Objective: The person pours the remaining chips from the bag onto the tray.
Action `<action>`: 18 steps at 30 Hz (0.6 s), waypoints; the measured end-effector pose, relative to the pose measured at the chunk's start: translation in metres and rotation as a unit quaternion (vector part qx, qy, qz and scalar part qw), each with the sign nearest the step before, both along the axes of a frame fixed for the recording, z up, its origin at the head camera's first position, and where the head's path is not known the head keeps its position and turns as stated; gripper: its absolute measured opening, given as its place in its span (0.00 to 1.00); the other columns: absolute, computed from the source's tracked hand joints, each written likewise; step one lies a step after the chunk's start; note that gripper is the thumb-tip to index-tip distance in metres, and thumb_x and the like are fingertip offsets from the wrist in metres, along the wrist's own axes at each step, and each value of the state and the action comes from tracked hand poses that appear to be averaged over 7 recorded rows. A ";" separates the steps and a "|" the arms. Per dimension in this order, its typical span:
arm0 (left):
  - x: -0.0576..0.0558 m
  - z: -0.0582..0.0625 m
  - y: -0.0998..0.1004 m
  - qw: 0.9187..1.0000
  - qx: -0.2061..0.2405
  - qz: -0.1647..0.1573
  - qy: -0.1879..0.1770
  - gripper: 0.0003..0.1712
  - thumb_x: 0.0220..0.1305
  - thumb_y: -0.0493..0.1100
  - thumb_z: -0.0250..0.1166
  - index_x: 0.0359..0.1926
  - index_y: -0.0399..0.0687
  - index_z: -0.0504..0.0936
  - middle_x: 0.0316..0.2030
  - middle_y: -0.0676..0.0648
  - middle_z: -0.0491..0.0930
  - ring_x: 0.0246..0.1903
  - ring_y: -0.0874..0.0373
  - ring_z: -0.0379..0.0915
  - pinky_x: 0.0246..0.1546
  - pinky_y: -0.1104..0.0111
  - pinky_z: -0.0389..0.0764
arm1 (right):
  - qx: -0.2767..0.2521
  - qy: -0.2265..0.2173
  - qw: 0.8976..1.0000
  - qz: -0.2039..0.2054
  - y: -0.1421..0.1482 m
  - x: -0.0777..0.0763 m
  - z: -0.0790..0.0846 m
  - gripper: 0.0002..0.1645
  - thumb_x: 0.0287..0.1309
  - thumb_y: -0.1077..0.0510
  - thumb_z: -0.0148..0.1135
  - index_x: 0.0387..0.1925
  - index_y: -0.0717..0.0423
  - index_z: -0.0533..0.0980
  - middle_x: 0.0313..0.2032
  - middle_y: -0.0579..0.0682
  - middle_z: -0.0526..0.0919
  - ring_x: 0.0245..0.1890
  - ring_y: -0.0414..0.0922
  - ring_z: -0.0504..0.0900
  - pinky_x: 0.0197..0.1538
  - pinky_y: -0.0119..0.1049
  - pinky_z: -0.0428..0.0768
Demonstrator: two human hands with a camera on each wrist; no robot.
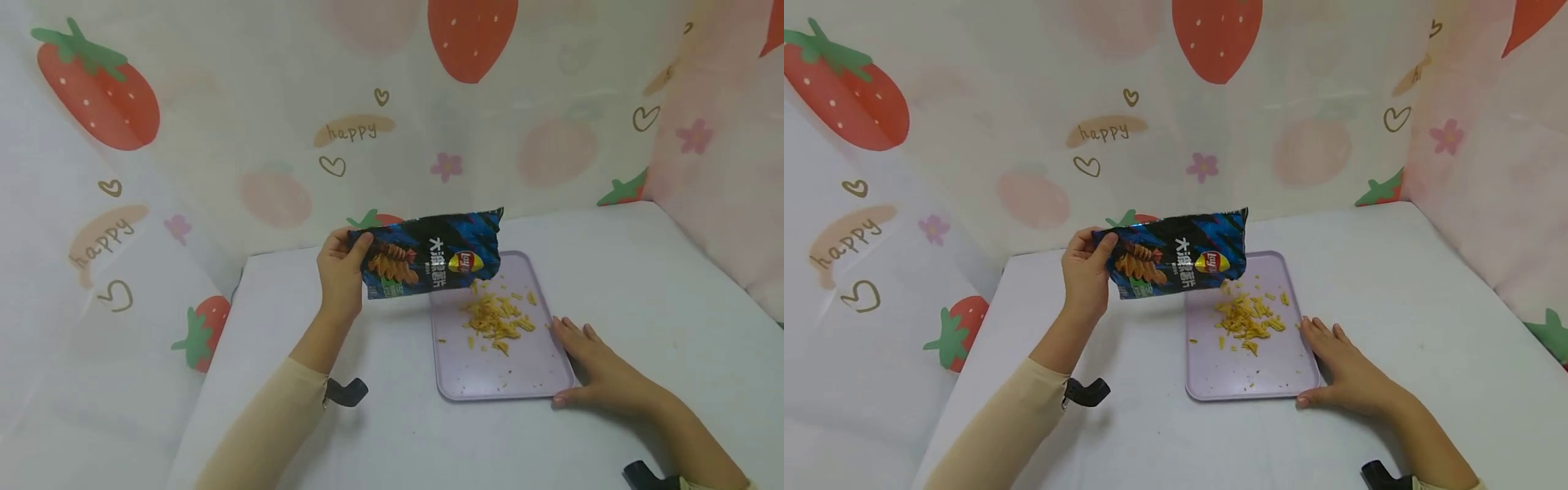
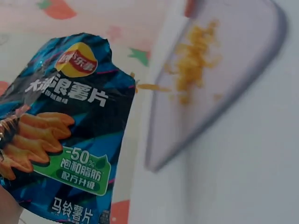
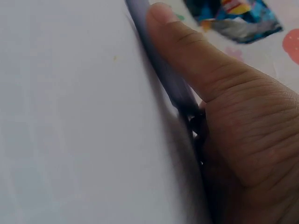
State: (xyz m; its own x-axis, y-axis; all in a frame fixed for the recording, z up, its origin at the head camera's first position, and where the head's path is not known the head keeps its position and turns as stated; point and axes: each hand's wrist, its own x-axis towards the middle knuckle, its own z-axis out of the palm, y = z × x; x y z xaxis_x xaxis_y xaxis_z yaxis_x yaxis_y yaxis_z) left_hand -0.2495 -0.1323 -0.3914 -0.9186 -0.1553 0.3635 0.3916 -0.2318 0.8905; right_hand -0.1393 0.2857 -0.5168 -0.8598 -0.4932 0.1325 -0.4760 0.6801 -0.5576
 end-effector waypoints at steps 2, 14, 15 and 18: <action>-0.002 -0.001 -0.002 1.000 -0.015 -0.001 0.008 0.07 0.68 0.39 0.69 0.44 0.46 0.81 0.40 0.52 0.82 0.43 0.59 0.80 0.45 0.72 0.82 | 0.001 0.001 1.000 -0.001 -0.001 0.001 -0.001 0.78 0.41 0.27 0.76 0.81 0.57 0.45 0.79 0.66 0.50 0.82 0.54 0.41 0.75 0.23 0.24; -0.004 0.001 0.000 1.000 -0.002 -0.028 0.003 0.05 0.67 0.38 0.69 0.41 0.48 0.82 0.37 0.53 0.83 0.39 0.61 0.80 0.42 0.72 0.82 | -0.007 -0.021 1.000 -0.011 -0.002 0.004 -0.001 0.79 0.41 0.28 0.77 0.81 0.58 0.45 0.79 0.67 0.49 0.80 0.62 0.42 0.76 0.27 0.24; -0.004 -0.001 0.001 1.000 -0.008 -0.030 0.001 0.05 0.67 0.38 0.69 0.41 0.48 0.82 0.37 0.53 0.83 0.39 0.61 0.80 0.42 0.72 0.82 | -0.006 -0.021 1.000 -0.011 -0.001 0.004 -0.001 0.79 0.41 0.28 0.77 0.81 0.58 0.46 0.79 0.67 0.49 0.81 0.61 0.42 0.76 0.27 0.24; -0.003 0.000 0.003 0.999 -0.024 -0.028 0.011 0.06 0.68 0.39 0.70 0.42 0.48 0.81 0.38 0.51 0.83 0.41 0.59 0.80 0.44 0.70 0.83 | -0.001 -0.012 1.000 -0.010 -0.001 0.004 -0.001 0.79 0.41 0.28 0.77 0.81 0.59 0.46 0.79 0.67 0.49 0.81 0.59 0.42 0.75 0.24 0.24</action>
